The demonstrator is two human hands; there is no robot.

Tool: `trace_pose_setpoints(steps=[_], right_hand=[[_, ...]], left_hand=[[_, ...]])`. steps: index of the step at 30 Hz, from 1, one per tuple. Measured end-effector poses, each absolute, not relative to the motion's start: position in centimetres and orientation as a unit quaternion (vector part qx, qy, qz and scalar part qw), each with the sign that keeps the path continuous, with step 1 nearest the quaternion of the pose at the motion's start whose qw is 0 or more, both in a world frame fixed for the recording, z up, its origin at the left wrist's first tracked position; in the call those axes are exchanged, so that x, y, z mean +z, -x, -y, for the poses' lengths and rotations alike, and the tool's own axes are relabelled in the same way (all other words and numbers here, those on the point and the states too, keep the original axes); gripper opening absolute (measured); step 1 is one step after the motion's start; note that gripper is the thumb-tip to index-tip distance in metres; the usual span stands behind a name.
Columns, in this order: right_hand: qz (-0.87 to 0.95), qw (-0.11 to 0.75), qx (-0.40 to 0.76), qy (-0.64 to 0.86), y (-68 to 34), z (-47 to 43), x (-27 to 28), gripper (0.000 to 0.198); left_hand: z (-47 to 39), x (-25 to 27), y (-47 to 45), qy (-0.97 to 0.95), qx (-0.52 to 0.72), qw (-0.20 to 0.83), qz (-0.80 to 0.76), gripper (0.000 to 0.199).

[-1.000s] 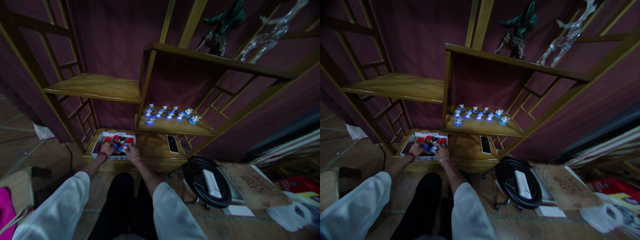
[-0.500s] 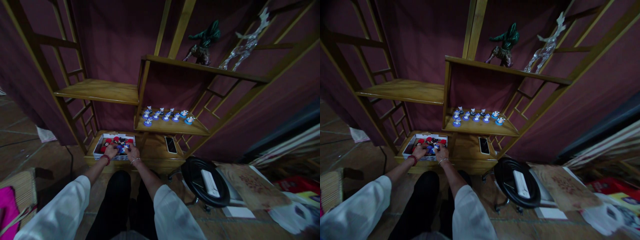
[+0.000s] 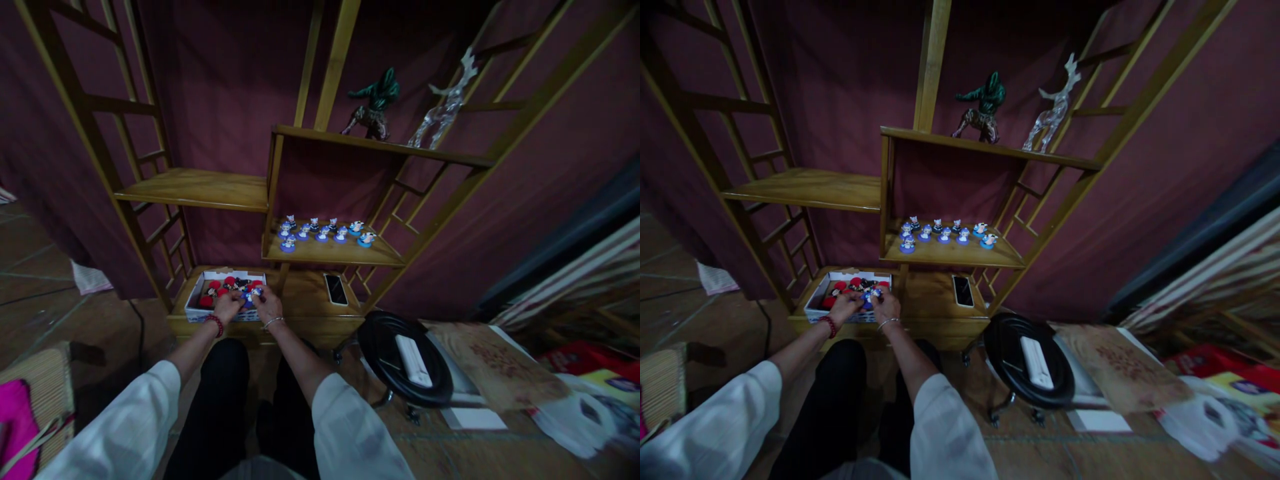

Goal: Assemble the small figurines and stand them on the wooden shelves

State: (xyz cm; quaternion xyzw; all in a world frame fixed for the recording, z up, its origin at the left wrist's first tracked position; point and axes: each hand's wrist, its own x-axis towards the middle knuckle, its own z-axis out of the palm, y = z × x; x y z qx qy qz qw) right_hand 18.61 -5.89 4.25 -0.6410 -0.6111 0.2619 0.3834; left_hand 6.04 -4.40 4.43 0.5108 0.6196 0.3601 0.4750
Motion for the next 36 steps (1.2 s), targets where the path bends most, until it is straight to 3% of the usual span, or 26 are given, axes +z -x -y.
trace_pose_setpoints(steps=[17, 36], right_hand=[[0.602, 0.430, 0.254, 0.622, -20.9, 9.2, 7.5, 0.025], [0.622, 0.490, 0.283, 0.541, -25.0, 12.1, 9.0, 0.022]], left_hand=[[9.0, 7.4, -7.6, -0.297, 0.486, 0.716, -0.404, 0.016], [12.9, 8.2, -10.6, -0.221, 0.520, 0.780, -0.269, 0.017]])
